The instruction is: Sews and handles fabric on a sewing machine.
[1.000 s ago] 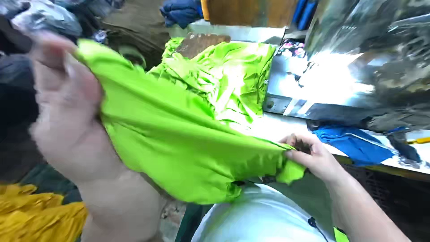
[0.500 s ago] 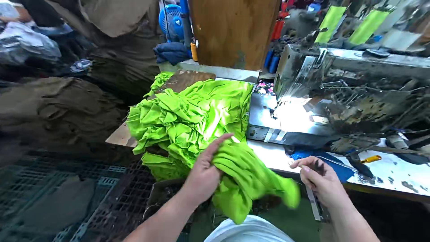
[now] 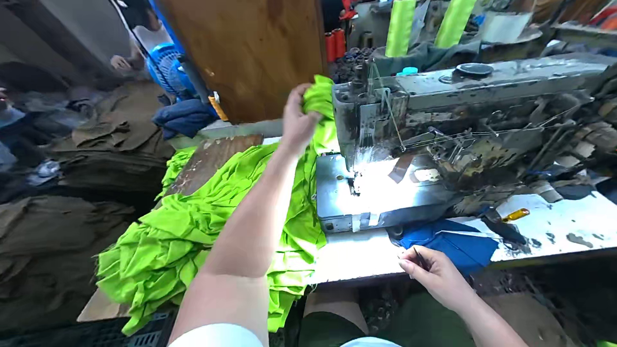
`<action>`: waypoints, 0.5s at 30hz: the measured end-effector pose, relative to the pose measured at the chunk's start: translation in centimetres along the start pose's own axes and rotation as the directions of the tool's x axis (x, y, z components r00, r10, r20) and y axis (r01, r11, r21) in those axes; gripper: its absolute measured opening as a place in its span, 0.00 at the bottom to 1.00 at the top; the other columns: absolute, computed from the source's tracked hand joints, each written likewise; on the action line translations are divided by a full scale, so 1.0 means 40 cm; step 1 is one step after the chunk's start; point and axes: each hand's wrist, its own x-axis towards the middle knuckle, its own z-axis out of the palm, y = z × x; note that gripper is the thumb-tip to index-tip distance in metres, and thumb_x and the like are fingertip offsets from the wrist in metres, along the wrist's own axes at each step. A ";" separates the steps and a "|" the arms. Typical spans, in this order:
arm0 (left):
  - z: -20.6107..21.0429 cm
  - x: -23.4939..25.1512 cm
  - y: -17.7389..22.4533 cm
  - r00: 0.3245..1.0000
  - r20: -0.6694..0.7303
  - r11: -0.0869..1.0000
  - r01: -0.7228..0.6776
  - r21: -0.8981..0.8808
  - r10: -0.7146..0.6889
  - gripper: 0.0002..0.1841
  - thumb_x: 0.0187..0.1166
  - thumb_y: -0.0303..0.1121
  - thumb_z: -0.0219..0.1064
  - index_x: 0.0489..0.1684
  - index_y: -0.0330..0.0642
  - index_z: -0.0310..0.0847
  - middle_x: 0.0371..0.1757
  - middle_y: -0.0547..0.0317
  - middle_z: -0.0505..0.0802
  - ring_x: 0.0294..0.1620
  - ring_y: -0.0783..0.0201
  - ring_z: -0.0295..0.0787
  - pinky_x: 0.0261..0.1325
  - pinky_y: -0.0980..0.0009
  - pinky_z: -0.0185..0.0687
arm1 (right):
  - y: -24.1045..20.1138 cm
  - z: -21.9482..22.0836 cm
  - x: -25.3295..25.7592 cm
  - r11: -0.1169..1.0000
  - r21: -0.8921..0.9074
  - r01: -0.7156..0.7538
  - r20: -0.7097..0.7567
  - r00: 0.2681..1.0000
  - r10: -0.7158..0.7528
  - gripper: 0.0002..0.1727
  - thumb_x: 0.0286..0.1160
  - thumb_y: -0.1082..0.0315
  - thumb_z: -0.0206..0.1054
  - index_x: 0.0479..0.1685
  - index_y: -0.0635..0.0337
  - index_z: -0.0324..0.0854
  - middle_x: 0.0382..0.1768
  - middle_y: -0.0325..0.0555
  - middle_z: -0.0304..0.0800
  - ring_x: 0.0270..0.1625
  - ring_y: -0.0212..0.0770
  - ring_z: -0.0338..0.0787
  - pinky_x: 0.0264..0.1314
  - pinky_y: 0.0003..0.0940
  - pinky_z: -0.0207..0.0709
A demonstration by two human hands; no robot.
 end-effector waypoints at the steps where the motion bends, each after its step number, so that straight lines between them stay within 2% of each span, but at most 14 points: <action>1: 0.022 -0.011 -0.002 0.982 0.148 0.987 0.100 0.122 -0.118 0.27 0.72 0.19 0.67 0.75 0.31 0.73 0.64 0.42 0.88 0.61 0.58 0.88 0.66 0.57 0.85 | 0.006 -0.001 -0.001 1.000 -0.016 0.006 -0.013 1.000 -0.006 0.06 0.75 0.61 0.68 0.34 0.51 0.87 0.22 0.24 0.83 0.24 0.15 0.77 0.28 0.11 0.71; 2: 0.040 -0.032 0.019 0.924 0.296 0.949 0.160 0.272 -0.241 0.22 0.75 0.19 0.68 0.69 0.30 0.78 0.60 0.39 0.90 0.59 0.54 0.89 0.66 0.52 0.83 | 0.009 -0.003 -0.001 0.999 -0.040 0.018 -0.026 0.999 -0.019 0.07 0.75 0.60 0.68 0.34 0.51 0.87 0.22 0.24 0.83 0.23 0.14 0.77 0.27 0.10 0.71; 3: 0.055 -0.047 0.043 0.835 0.422 0.895 0.168 0.413 -0.352 0.17 0.78 0.19 0.66 0.64 0.29 0.81 0.58 0.37 0.90 0.58 0.50 0.88 0.66 0.47 0.79 | 0.009 -0.005 0.001 0.997 -0.070 0.037 -0.037 0.999 -0.040 0.08 0.75 0.60 0.68 0.34 0.52 0.87 0.23 0.24 0.82 0.23 0.13 0.76 0.27 0.09 0.70; 4: 0.068 -0.057 0.050 0.772 0.495 0.858 0.122 0.500 -0.398 0.14 0.78 0.21 0.67 0.60 0.30 0.83 0.55 0.38 0.90 0.57 0.50 0.87 0.65 0.46 0.78 | 0.009 -0.010 0.004 0.993 -0.103 0.059 -0.046 0.997 -0.064 0.09 0.76 0.59 0.68 0.34 0.53 0.87 0.23 0.25 0.82 0.24 0.13 0.76 0.27 0.09 0.69; 5: 0.076 -0.066 0.044 0.768 0.515 0.841 0.056 0.539 -0.381 0.14 0.77 0.23 0.70 0.60 0.34 0.85 0.55 0.41 0.91 0.59 0.50 0.88 0.66 0.46 0.79 | 0.010 -0.014 0.010 0.988 -0.132 0.077 -0.055 0.995 -0.085 0.10 0.77 0.58 0.67 0.34 0.53 0.88 0.23 0.26 0.83 0.24 0.13 0.75 0.28 0.09 0.69; 7: 0.077 -0.092 0.011 0.889 0.400 0.829 -0.044 0.557 -0.221 0.15 0.72 0.25 0.74 0.57 0.37 0.87 0.57 0.44 0.92 0.62 0.49 0.89 0.67 0.43 0.79 | 0.016 -0.019 0.023 0.987 -0.150 0.065 -0.060 0.995 -0.074 0.10 0.76 0.58 0.68 0.35 0.53 0.88 0.23 0.27 0.83 0.24 0.13 0.75 0.28 0.09 0.69; 8: 0.070 -0.104 -0.008 0.933 0.328 0.829 -0.063 0.555 -0.150 0.16 0.71 0.26 0.73 0.58 0.37 0.88 0.62 0.44 0.91 0.67 0.49 0.86 0.72 0.43 0.77 | 0.021 -0.020 0.029 0.991 -0.130 0.033 -0.057 0.998 -0.041 0.09 0.75 0.59 0.68 0.35 0.53 0.88 0.23 0.26 0.82 0.24 0.14 0.76 0.28 0.10 0.69; 9: 0.061 -0.119 -0.014 0.956 0.280 0.843 -0.074 0.532 -0.093 0.13 0.72 0.27 0.73 0.53 0.37 0.90 0.60 0.47 0.91 0.65 0.52 0.87 0.70 0.47 0.79 | 0.023 -0.023 0.035 0.995 -0.103 0.002 -0.055 0.998 -0.008 0.08 0.75 0.60 0.69 0.36 0.53 0.88 0.23 0.25 0.83 0.24 0.14 0.76 0.28 0.10 0.70; 11: 0.043 -0.161 -0.003 0.951 0.305 0.912 -0.086 0.401 -0.045 0.03 0.72 0.25 0.73 0.37 0.36 0.89 0.47 0.54 0.93 0.45 0.66 0.90 0.52 0.64 0.87 | 0.022 -0.028 0.041 0.998 -0.053 -0.026 -0.054 0.998 0.024 0.06 0.74 0.62 0.69 0.36 0.52 0.87 0.23 0.24 0.83 0.24 0.14 0.77 0.28 0.10 0.70; 12: 0.037 -0.185 -0.006 0.930 0.368 0.941 -0.106 0.321 -0.020 0.01 0.71 0.24 0.74 0.33 0.36 0.89 0.45 0.57 0.93 0.40 0.72 0.89 0.47 0.73 0.87 | 0.022 -0.028 0.040 0.998 -0.045 -0.033 -0.050 0.998 0.030 0.05 0.74 0.62 0.69 0.36 0.52 0.87 0.23 0.23 0.83 0.24 0.14 0.76 0.28 0.10 0.69; 13: 0.037 -0.207 -0.015 0.904 0.426 0.958 -0.151 0.244 0.034 0.02 0.71 0.23 0.74 0.33 0.34 0.89 0.46 0.55 0.92 0.39 0.74 0.88 0.45 0.77 0.86 | 0.021 -0.027 0.039 0.998 -0.046 -0.032 -0.048 0.998 0.030 0.06 0.74 0.62 0.69 0.36 0.52 0.87 0.22 0.23 0.82 0.23 0.14 0.76 0.27 0.10 0.69; 15: 0.048 -0.233 -0.022 0.869 0.488 0.960 -0.201 0.196 0.082 0.04 0.70 0.22 0.74 0.39 0.34 0.91 0.47 0.55 0.92 0.41 0.75 0.88 0.48 0.78 0.86 | 0.021 -0.028 0.036 0.998 -0.065 -0.019 -0.044 0.999 0.016 0.06 0.74 0.61 0.69 0.37 0.52 0.87 0.22 0.23 0.82 0.23 0.13 0.76 0.27 0.09 0.68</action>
